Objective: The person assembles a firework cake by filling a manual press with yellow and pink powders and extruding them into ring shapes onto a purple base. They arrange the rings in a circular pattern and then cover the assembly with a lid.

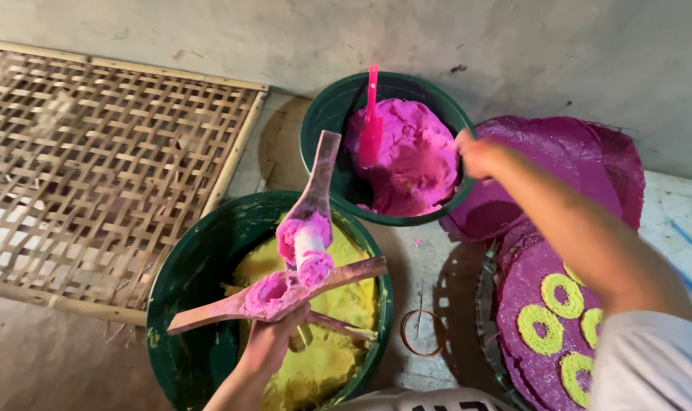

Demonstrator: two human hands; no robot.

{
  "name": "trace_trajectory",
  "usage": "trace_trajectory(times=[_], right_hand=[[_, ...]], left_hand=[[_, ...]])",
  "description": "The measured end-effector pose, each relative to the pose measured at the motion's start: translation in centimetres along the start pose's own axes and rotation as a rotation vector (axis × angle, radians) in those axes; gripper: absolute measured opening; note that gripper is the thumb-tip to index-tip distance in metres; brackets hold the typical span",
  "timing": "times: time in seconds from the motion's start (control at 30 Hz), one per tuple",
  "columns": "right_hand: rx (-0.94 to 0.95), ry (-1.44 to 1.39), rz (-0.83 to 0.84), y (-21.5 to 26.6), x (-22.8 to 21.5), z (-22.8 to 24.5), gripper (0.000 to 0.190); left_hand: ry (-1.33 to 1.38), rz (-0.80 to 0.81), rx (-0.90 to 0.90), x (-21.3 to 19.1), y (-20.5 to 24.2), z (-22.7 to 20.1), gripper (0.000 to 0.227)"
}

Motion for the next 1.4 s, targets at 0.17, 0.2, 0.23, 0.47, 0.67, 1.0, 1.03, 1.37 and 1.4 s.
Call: trace_trajectory(times=[0.17, 0.2, 0.23, 0.47, 0.67, 1.0, 1.03, 1.37, 1.4], right_hand=[[-0.413, -0.180, 0.043, 3.9, -7.7, 1.4, 0.019], [-0.371, -0.069, 0.095, 4.5, -7.7, 1.7, 0.023], [-0.328, 0.043, 0.144, 5.6, -7.2, 2.1, 0.028], [-0.439, 0.171, 0.170, 5.5, -2.7, 5.4, 0.046], [-0.611, -0.117, 0.388, 5.6, -0.8, 8.1, 0.040], [-0.668, 0.340, 0.378, 8.0, 3.8, 10.7, 0.059], [-0.674, 0.282, 0.374, 8.1, 4.4, 11.4, 0.060], [-0.550, -0.208, 0.178, 12.4, -3.5, 10.6, 0.037], [-0.525, -0.223, 0.169, 12.7, -5.4, 9.9, 0.036]], left_hand=[[-0.069, 0.061, 0.120, -0.2, 0.0, -1.6, 0.027], [-0.057, 0.036, 0.108, -0.5, 0.0, -1.5, 0.027], [-0.046, 0.011, 0.096, -0.8, -0.1, -1.5, 0.026], [0.001, -0.005, 0.119, -1.1, 0.0, -2.1, 0.027], [0.019, -0.098, 0.046, -2.3, -0.1, -1.6, 0.029], [-0.020, -0.078, 0.081, -1.6, 0.0, -2.9, 0.027], [-0.018, -0.059, 0.075, -1.4, 0.1, -2.9, 0.024], [-0.237, -0.132, 0.318, -1.7, -2.3, -6.6, 0.034], [-0.224, -0.062, 0.456, -0.7, -2.4, -9.3, 0.025]])
Point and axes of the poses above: each hand's wrist, its own y-axis away from the middle knuckle, its own x-axis out of the palm, z = x × y, the point moved 10 cm from there along -y, towards the middle knuckle, and after that the axes turned 11 degrees about -z, right-handed, at the moved point
